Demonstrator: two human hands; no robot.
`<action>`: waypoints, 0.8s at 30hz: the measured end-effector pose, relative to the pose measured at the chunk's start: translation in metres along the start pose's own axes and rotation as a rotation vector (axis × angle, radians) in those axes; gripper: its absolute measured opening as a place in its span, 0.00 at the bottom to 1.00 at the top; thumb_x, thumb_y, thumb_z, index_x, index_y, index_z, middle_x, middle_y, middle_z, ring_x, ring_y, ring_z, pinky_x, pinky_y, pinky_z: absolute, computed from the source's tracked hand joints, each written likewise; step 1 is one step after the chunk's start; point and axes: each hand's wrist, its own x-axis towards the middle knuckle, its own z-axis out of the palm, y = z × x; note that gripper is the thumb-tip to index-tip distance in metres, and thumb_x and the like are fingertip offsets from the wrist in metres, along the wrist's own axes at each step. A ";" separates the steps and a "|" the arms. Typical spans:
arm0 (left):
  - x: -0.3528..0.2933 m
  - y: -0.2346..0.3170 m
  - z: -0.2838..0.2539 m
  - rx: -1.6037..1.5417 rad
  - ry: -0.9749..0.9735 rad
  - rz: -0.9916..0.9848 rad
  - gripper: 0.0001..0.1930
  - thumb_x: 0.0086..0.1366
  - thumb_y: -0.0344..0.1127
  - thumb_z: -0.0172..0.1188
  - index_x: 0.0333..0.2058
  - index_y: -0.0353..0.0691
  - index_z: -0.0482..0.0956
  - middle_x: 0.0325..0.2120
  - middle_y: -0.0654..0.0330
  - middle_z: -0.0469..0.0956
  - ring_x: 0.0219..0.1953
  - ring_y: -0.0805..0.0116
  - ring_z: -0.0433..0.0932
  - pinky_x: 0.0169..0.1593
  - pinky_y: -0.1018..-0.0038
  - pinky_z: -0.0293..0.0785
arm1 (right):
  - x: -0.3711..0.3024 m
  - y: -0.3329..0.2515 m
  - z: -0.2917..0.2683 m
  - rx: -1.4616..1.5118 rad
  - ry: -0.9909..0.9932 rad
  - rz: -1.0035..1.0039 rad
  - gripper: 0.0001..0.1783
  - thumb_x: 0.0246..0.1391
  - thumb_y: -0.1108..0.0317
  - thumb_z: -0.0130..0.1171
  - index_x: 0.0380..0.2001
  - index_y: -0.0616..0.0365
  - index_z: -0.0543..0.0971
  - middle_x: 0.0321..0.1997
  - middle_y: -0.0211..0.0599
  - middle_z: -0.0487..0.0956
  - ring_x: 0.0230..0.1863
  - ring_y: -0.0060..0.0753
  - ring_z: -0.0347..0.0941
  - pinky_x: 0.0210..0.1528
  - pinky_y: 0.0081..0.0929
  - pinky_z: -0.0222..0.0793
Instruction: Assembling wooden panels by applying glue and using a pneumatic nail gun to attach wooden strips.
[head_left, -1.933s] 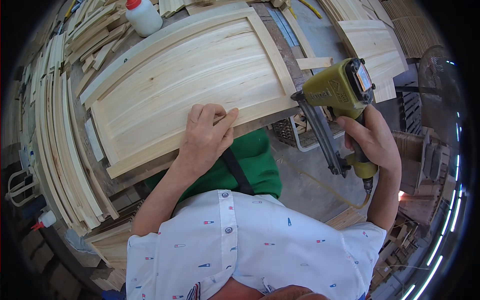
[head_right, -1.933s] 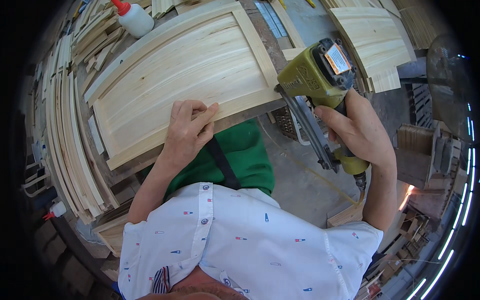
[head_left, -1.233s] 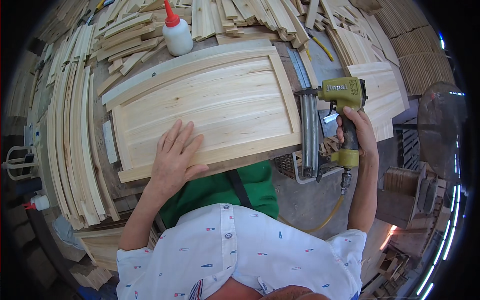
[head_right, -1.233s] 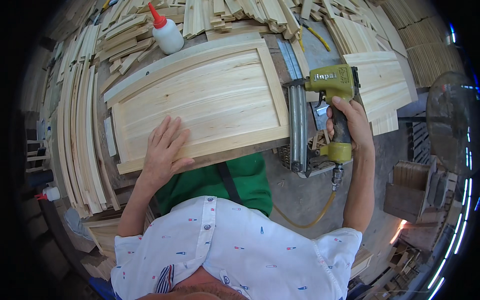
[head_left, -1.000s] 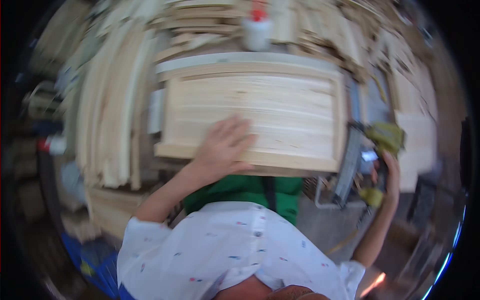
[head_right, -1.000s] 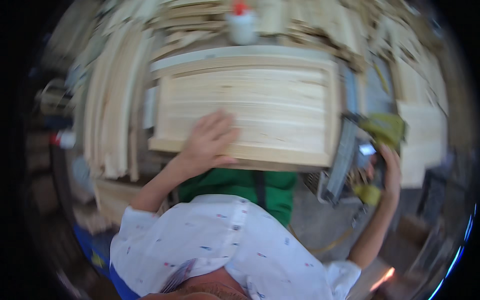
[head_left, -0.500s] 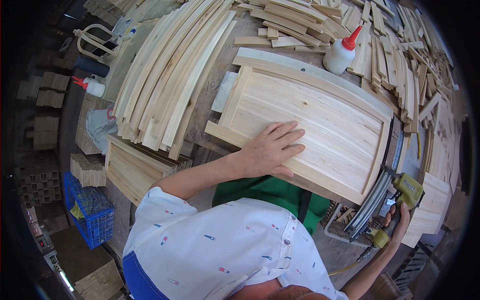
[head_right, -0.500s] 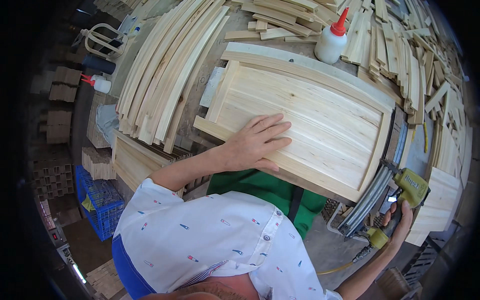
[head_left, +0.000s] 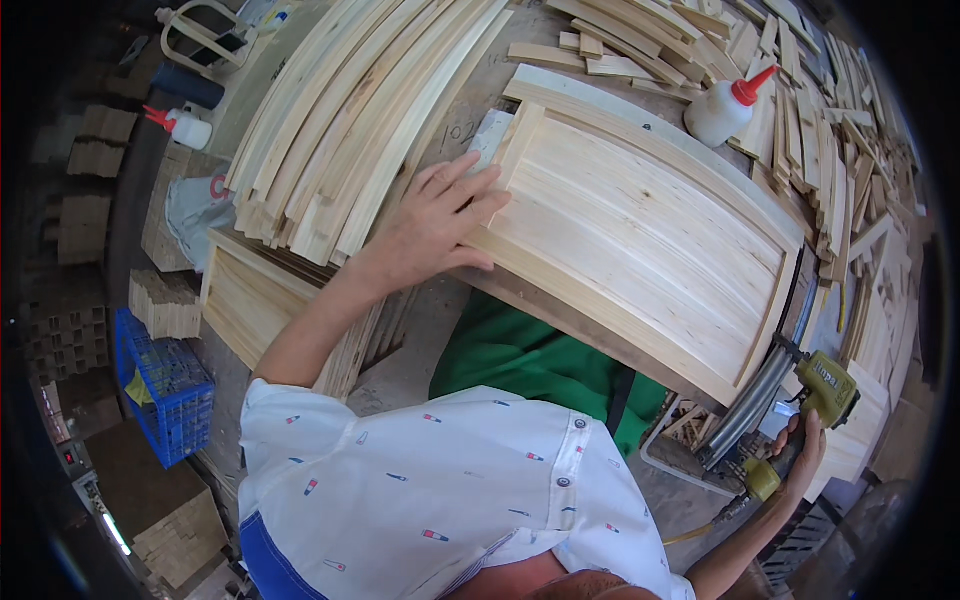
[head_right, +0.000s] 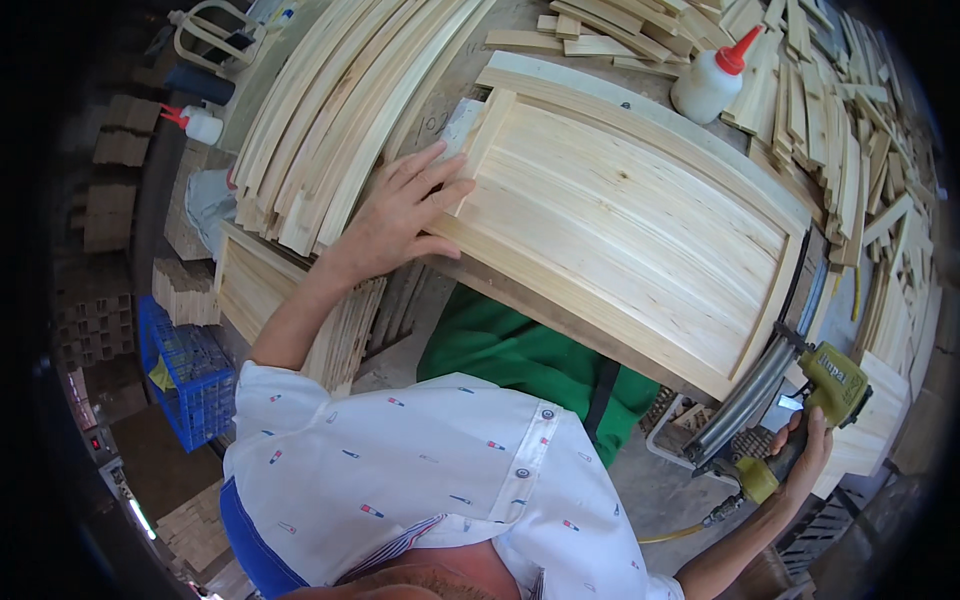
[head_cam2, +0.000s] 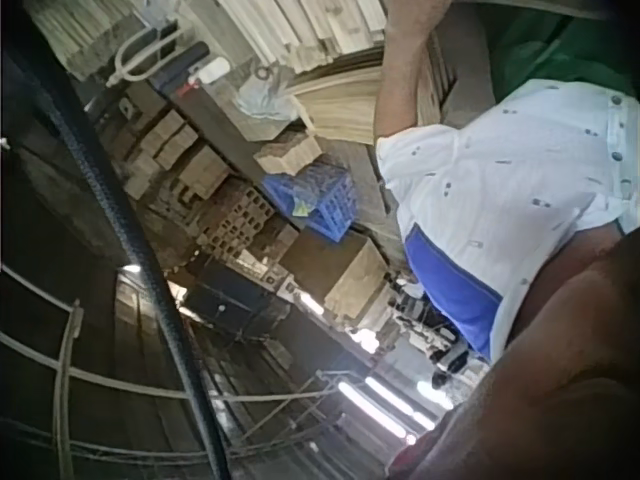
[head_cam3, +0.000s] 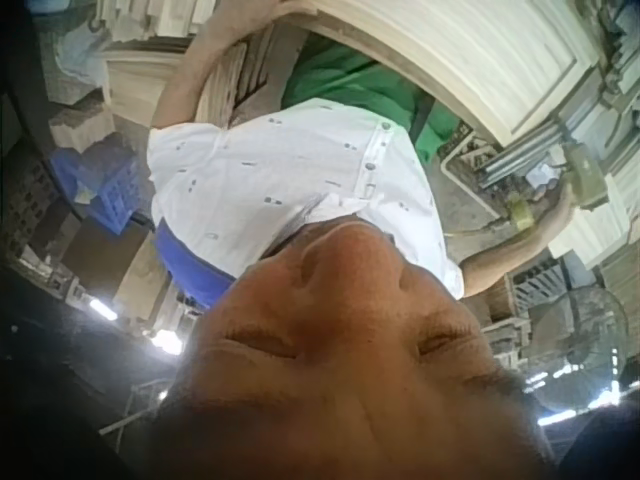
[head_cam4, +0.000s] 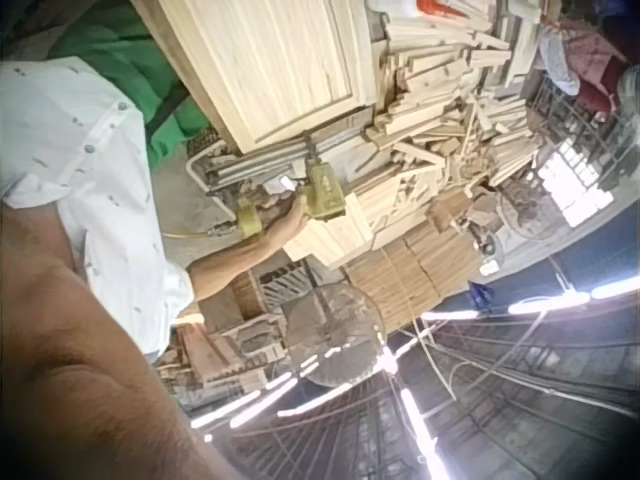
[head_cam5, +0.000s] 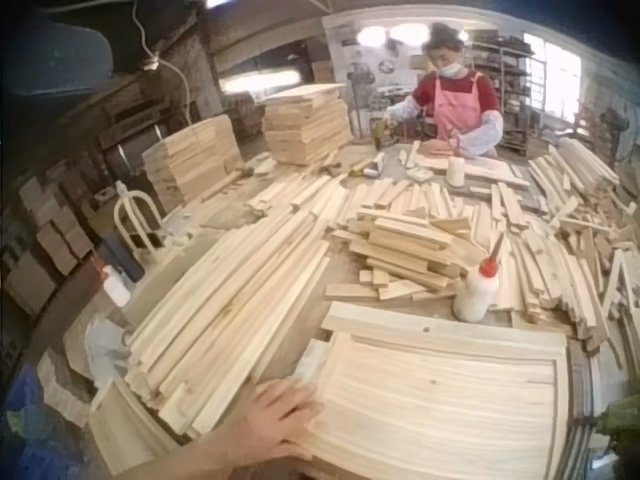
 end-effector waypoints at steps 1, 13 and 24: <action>-0.001 -0.004 -0.001 -0.019 0.001 0.008 0.37 0.51 0.56 0.62 0.57 0.43 0.72 0.61 0.54 0.65 0.65 0.51 0.58 0.65 0.56 0.55 | -0.001 -0.007 0.002 -0.057 -0.002 -0.021 0.15 0.60 0.56 0.56 0.33 0.58 0.70 0.24 0.31 0.70 0.14 0.20 0.65 0.13 0.16 0.60; -0.013 0.004 0.008 -0.054 -0.021 -0.110 0.34 0.55 0.55 0.60 0.58 0.45 0.71 0.64 0.55 0.61 0.67 0.52 0.55 0.64 0.52 0.52 | -0.010 -0.133 0.249 -0.501 -0.573 -0.280 0.12 0.55 0.65 0.60 0.34 0.64 0.73 0.20 0.32 0.74 0.18 0.21 0.71 0.20 0.20 0.63; -0.020 0.007 0.023 -0.178 0.029 -0.173 0.36 0.55 0.52 0.61 0.61 0.46 0.67 0.68 0.58 0.55 0.69 0.52 0.50 0.64 0.43 0.47 | 0.010 -0.149 0.377 -0.638 -0.874 -0.367 0.16 0.58 0.61 0.55 0.38 0.67 0.72 0.27 0.33 0.75 0.19 0.19 0.72 0.21 0.19 0.70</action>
